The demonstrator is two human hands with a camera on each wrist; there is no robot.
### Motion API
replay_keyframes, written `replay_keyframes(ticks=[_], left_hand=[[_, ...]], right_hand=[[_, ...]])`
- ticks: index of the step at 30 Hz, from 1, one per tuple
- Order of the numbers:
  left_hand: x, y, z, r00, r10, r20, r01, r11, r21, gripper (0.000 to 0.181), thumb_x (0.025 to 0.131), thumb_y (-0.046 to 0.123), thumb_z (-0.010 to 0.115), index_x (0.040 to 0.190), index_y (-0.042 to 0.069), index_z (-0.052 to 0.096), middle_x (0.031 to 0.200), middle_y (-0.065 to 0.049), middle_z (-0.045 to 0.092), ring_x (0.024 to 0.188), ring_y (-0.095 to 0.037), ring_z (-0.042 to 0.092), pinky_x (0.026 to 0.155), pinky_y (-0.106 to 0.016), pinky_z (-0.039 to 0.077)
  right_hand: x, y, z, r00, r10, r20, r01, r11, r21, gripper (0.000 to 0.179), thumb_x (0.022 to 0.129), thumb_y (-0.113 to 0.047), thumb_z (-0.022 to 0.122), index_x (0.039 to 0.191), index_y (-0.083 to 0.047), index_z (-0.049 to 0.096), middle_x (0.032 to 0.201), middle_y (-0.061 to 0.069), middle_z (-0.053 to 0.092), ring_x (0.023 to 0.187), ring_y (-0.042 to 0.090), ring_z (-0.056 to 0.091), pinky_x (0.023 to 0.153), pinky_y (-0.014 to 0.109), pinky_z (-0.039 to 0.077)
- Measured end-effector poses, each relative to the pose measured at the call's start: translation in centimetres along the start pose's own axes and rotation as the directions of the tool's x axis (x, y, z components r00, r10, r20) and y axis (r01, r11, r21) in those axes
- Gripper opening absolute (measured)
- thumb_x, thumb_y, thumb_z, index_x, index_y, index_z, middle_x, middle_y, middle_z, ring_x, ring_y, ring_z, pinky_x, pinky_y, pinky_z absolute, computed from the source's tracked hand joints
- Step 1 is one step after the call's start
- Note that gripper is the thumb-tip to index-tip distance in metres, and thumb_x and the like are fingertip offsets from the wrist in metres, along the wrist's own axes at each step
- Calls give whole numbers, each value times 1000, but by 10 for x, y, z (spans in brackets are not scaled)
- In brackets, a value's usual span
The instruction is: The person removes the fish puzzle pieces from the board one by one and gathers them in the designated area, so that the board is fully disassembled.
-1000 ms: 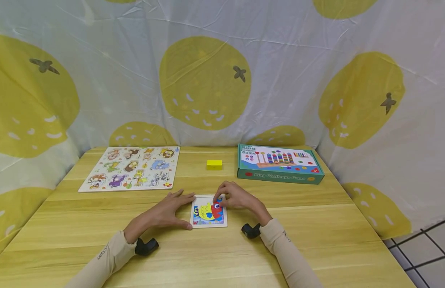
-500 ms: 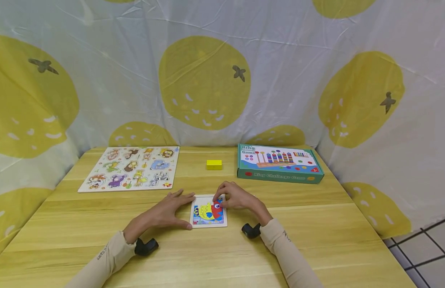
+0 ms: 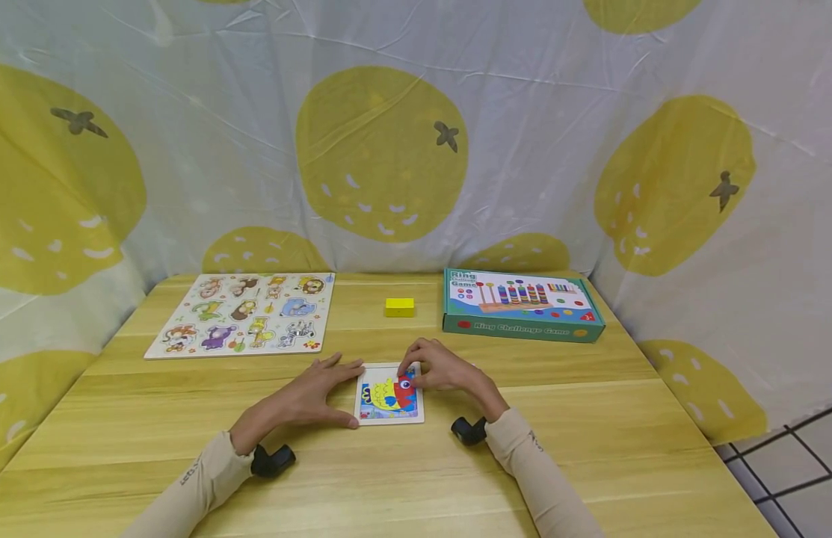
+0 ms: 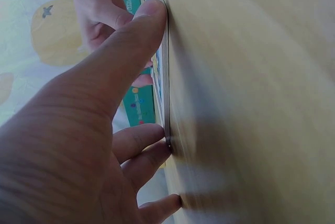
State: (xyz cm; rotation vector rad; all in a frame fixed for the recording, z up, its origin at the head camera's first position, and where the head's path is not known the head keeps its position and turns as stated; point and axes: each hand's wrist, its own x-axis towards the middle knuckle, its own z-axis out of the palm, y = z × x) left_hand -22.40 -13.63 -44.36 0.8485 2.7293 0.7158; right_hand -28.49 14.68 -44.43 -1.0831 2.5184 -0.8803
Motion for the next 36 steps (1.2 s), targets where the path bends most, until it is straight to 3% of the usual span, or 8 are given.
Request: replay_keyframes(ticks=[7,16,27,36], left_hand=[[0,0,-1,1000,4,-2,-4,1000,-5,90,73,59,75,144,13,45,152,-5,37,143,-44,16,111,-66,10],[0,0,-1,1000,1,0,-1,1000,-5,90,72,59,75,144,14,45,152,-4,37,144,-43,15,111,-66,10],[0,0,-1,1000,1,0,-1,1000,-3,90,72,59,74,144,13,45,152,-5,37,143,-43,15,112,-66,9],[-1,-1,-1,1000,6,-4,-6,1000,-11,91,72,59,75,145,13,44,153,-6,36,144,-43,14,112,-65,8]], right_hand=[[0,1,1,999,-29,-21,29,999,-15,19,82,-5,65,98,-13,71,112,5,54,101,23,43,78,32,40],[1,-3,1,999,34,5,-34,999,23,18,85,-6,67,97,-17,72,114,2,53,105,22,43,81,33,39],[0,-3,-2,1000,-9,-3,9,996,84,16,87,-7,64,100,-12,73,107,4,58,93,22,47,75,30,41],[1,-1,-3,999,38,-23,-34,988,149,29,88,-8,67,116,-4,62,110,6,63,96,22,56,86,35,49]])
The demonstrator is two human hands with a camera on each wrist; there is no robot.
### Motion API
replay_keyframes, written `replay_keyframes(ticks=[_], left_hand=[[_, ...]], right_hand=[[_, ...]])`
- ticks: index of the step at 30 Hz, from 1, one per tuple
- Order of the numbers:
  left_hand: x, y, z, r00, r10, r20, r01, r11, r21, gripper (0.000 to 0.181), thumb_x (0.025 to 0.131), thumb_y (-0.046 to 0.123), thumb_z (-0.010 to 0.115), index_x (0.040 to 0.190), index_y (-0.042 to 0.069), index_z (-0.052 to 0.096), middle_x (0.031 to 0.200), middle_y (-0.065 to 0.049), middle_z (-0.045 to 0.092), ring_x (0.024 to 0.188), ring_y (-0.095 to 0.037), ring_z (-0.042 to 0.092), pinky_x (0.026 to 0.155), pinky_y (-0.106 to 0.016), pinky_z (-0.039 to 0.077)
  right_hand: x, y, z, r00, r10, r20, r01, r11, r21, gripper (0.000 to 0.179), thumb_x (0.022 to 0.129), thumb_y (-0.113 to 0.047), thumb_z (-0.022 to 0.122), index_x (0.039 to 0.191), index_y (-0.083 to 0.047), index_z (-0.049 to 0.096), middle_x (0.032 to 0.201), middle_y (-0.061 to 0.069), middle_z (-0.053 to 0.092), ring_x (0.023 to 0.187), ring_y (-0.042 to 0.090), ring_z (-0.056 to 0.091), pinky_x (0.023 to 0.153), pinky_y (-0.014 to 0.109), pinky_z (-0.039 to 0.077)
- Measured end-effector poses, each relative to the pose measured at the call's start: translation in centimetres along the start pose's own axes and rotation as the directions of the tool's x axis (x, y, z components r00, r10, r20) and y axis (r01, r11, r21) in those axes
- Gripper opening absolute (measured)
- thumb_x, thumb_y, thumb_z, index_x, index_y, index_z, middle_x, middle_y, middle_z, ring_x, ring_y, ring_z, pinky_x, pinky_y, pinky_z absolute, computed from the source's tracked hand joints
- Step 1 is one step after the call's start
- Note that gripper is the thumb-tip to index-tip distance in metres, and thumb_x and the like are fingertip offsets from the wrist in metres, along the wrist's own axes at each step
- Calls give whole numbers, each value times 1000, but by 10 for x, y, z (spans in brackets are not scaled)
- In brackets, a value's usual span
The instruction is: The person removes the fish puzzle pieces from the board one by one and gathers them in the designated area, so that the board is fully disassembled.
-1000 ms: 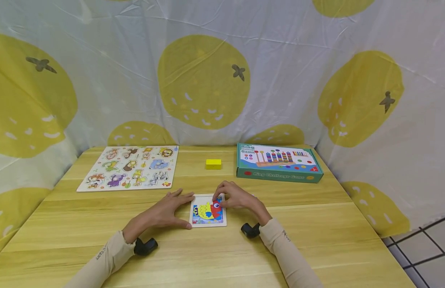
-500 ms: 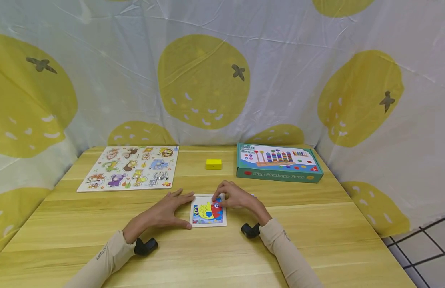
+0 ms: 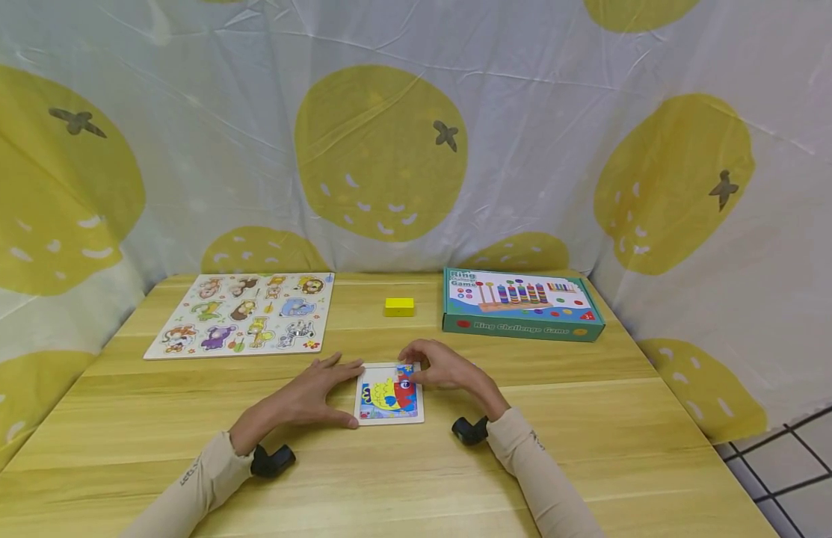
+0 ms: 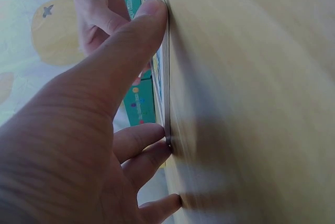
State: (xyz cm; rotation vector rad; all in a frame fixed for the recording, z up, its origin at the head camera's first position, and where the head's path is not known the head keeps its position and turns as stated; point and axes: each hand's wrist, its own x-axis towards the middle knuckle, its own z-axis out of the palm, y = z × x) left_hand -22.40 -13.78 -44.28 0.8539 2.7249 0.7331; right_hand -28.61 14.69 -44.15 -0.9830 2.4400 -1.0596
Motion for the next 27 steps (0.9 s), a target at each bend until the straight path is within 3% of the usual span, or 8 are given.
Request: replay_keyframes(ticks=[13,27], left_hand=[[0,0,1,1000,-4,1,4,1000,6,90,72,59,75,145,14,45,152,-5,38,143,-43,15,112,-65,9],[1,0,1,1000,-1,0,1,1000,-2,91,72,59,75,144,14,45,152,-5,37,143,-43,15,112,-65,9]], right_hand=[[-3,-3,-2,1000,-15,21,16,996,-86,32,84,-4,64,116,-7,65,102,5,59,86,21,50,73,26,44],[-2,0,0,1000,19,-9,-20,991,-130,27,85,-11,71,111,-7,67,107,3,62,90,18,52,81,29,48]])
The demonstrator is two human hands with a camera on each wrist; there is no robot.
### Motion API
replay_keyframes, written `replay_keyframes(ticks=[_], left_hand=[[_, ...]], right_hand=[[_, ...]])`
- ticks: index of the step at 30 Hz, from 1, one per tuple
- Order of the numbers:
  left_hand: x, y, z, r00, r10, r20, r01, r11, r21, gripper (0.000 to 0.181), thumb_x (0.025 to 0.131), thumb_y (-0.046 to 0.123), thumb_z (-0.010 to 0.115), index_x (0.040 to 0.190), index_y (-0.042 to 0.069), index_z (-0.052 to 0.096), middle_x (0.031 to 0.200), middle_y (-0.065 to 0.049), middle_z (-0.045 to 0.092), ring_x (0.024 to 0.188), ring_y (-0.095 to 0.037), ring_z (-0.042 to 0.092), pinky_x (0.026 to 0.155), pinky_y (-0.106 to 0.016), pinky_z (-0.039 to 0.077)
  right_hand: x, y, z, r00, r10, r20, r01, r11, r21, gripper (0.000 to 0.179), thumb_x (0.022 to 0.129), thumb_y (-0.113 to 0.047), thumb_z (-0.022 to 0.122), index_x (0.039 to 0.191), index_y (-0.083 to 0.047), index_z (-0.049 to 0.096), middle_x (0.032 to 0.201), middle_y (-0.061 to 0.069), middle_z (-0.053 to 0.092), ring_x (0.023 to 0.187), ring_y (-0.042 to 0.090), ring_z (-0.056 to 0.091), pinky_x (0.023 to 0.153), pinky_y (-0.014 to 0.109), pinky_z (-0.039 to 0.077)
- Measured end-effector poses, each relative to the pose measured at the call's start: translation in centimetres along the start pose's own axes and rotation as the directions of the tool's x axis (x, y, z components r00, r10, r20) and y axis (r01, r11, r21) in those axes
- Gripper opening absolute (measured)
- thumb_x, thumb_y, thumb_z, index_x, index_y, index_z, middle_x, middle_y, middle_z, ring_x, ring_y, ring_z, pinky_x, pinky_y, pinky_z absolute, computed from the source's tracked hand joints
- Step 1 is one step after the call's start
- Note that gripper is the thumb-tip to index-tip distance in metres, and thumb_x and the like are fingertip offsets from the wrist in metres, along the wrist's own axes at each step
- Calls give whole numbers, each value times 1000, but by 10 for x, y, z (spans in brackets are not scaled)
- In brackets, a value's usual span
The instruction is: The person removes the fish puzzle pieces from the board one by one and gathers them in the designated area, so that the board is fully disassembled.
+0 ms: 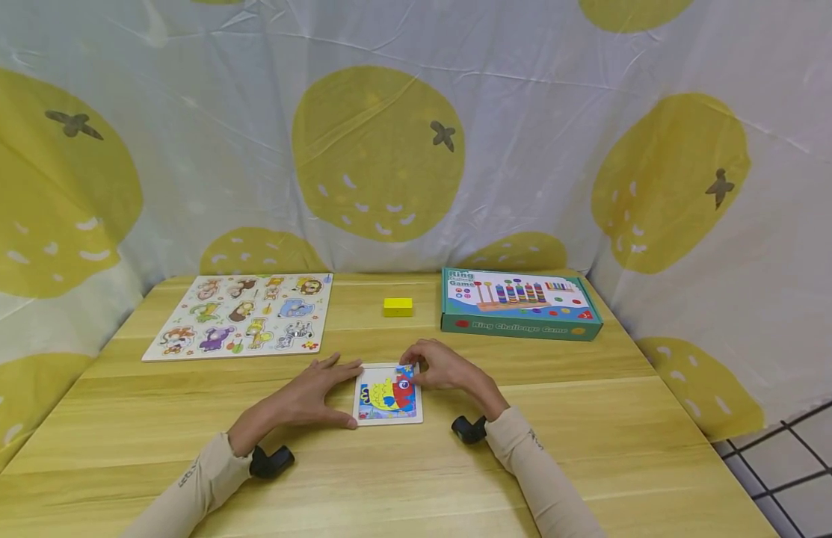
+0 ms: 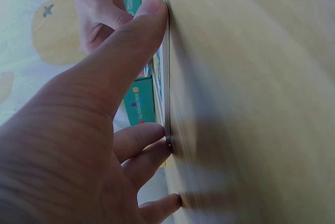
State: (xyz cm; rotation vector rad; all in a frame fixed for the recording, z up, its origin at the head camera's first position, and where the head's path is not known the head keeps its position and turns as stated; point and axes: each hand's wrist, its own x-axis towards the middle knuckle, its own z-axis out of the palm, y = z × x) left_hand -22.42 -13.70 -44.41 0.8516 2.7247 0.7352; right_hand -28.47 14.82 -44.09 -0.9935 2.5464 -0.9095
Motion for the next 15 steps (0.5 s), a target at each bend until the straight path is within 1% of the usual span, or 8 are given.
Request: replay_keyframes(ticks=[8,15], left_hand=[[0,0,0,1000,6,-1,-6,1000,-4,90,72,58,75,144,13,45,152,-6,37,143,-45,15,111,-66,10],[-1,1,-1,1000,-1,0,1,1000,1,90,72,58,75,144,13,45,152,-5,37,143,-44,15,111,-66,9]], right_hand=[[0,2,0,1000,-2,-20,2,1000,12,27,85,-12,71,112,-8,68,103,0,62,87,16,54,80,26,50],[-2,3,-3,1000,-3,-27,5,999,51,27,87,-13,70,113,-7,68,105,1,63,92,18,57,83,29,52]])
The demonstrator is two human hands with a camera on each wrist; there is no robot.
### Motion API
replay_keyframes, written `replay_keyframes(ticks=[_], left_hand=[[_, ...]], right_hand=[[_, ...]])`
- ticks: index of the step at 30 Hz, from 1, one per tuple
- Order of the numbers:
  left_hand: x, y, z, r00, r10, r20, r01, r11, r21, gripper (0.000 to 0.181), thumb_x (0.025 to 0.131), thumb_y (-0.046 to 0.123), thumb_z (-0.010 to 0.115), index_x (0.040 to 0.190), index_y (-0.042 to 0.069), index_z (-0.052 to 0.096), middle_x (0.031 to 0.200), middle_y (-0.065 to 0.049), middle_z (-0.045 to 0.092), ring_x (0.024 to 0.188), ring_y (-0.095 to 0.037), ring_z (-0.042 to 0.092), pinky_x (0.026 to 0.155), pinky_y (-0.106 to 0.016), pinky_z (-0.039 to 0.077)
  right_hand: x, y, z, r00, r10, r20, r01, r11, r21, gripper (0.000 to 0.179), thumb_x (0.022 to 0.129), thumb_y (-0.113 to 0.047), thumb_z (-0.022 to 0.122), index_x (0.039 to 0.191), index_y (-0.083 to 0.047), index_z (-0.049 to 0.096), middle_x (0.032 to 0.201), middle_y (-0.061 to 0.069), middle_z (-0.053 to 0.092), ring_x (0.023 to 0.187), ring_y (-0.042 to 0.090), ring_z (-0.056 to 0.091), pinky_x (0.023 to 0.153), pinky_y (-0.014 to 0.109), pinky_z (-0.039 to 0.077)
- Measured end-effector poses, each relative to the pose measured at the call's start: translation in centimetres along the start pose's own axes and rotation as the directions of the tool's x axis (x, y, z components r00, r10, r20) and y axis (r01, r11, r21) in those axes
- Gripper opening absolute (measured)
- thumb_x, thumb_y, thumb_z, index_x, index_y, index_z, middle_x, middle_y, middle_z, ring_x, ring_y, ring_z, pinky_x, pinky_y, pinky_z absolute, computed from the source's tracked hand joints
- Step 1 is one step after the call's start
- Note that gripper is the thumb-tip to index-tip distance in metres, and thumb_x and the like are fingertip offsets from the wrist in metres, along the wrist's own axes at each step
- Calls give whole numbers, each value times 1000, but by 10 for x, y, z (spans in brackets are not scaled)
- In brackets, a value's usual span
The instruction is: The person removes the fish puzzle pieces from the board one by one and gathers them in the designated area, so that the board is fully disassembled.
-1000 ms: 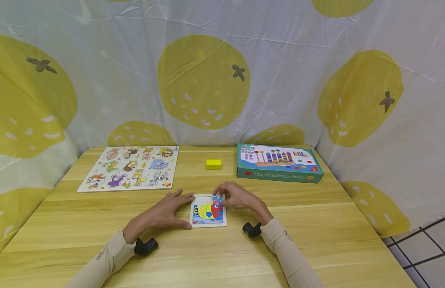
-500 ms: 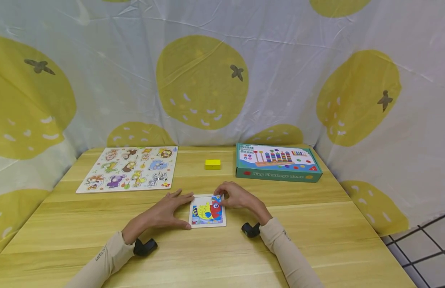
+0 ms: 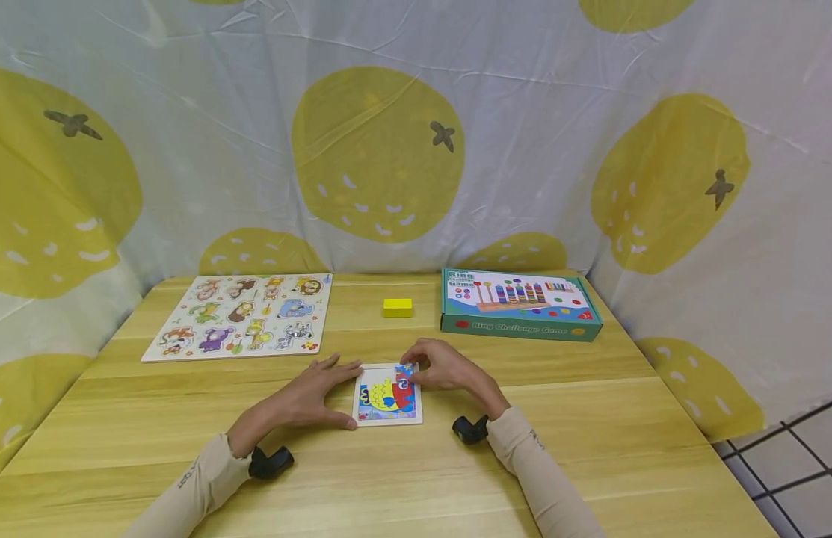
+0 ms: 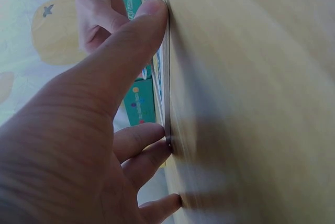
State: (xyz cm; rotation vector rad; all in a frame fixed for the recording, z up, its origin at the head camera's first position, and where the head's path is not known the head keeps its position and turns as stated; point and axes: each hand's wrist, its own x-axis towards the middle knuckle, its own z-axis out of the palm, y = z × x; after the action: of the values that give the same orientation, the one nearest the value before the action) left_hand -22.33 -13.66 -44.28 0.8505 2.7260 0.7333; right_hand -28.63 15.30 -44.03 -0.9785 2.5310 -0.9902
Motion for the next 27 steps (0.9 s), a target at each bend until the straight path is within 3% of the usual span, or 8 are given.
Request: replay_keyframes(ticks=[7,12,17,21,27], left_hand=[[1,1,0,1000,2,3,-2,1000,2,90,73,58,75,145,13,45,152,-5,37,144,-43,15,112,-65,9],[1,0,0,1000,-2,3,2,1000,4,91,72,57,76,145,13,44,152,-5,37,144,-43,15,112,-64,9],[1,0,0,1000,-4,-5,4,1000,5,91,71,58,76,144,12,46,152,-5,38,143,-43,16,112,-64,9],[1,1,0,1000,-4,-10,4,1000,-2,90,71,58,77,142,12,47,151,-6,39,143,-43,16,112,-65,9],[2,0,0,1000,-5,-13,5,1000,1,90,70,58,77,142,11,48,150,-7,40,143,-42,16,112,-65,10]], right_hand=[[-7,1,-13,999,19,-34,-17,998,61,28,88,-15,69,115,-5,67,107,4,64,98,20,60,89,35,52],[-18,6,-26,997,60,-53,-58,997,53,31,90,-21,68,117,-6,66,102,3,65,93,18,59,85,33,52],[-34,16,-40,988,115,-99,-110,993,50,32,90,-19,67,118,-4,65,100,4,65,91,18,60,79,30,53],[-50,24,-53,985,110,-129,-105,993,51,33,90,-16,67,118,1,65,101,9,65,92,21,60,80,33,52],[-73,41,-67,980,121,-155,-121,993,11,29,91,-12,66,116,1,65,92,6,66,83,16,59,74,26,51]])
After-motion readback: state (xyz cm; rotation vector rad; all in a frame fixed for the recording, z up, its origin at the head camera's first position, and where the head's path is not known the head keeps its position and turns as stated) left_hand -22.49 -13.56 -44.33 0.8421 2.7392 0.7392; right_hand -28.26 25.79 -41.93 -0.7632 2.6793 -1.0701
